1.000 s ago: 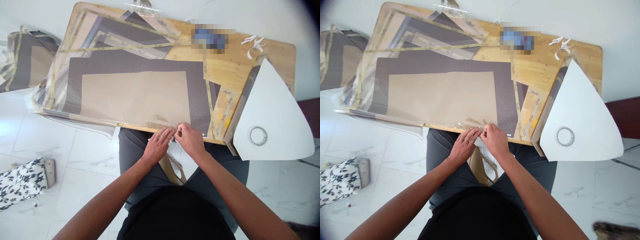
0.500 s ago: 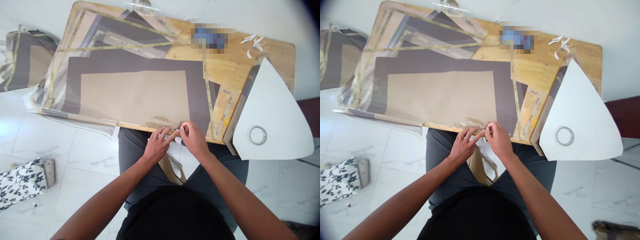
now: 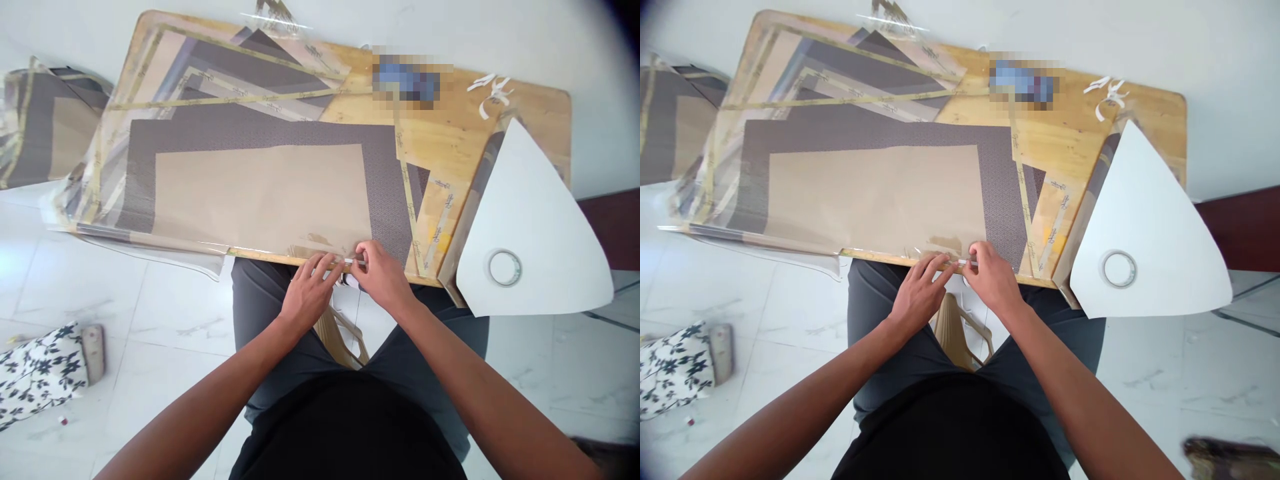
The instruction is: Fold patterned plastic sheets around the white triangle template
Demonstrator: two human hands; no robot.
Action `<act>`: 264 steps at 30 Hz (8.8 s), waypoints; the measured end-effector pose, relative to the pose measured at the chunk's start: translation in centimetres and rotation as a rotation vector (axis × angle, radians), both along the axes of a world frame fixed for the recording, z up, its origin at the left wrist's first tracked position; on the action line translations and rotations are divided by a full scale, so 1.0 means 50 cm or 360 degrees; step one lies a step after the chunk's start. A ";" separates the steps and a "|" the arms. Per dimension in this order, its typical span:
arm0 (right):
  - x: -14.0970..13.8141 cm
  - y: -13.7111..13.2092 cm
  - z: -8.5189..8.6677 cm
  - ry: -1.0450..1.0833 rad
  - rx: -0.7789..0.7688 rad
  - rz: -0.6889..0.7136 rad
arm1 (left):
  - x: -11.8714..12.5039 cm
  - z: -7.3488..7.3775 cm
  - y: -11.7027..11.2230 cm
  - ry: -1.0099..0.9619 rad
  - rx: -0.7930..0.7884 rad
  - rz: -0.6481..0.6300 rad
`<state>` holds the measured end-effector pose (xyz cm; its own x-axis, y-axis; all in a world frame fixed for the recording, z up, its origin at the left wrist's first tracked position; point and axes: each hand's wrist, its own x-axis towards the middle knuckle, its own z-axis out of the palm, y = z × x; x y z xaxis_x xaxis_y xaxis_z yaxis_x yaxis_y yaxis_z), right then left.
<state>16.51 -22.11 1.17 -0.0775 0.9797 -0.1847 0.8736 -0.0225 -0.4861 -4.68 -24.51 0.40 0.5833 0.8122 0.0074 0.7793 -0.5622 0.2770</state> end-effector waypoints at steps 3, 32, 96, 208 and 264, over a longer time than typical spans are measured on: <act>-0.001 0.008 0.003 -0.0060 -0.0011 0.0061 | -0.001 -0.010 -0.006 0.0015 0.0009 -0.0012; -0.006 -0.006 0.004 -0.0043 0.0091 0.0064 | 0.003 -0.054 -0.019 -0.0116 0.0108 0.0089; -0.064 0.043 0.053 -0.0857 -0.0061 0.0580 | 0.002 -0.073 -0.023 -0.0236 0.0049 0.0095; -0.047 -0.005 -0.005 -0.0461 0.0172 0.0134 | 0.004 -0.063 -0.024 -0.0152 0.0002 0.0095; 0.211 -0.136 0.056 -0.0186 0.0182 -0.0287 | -0.004 -0.020 0.000 -0.0144 -0.0028 0.0007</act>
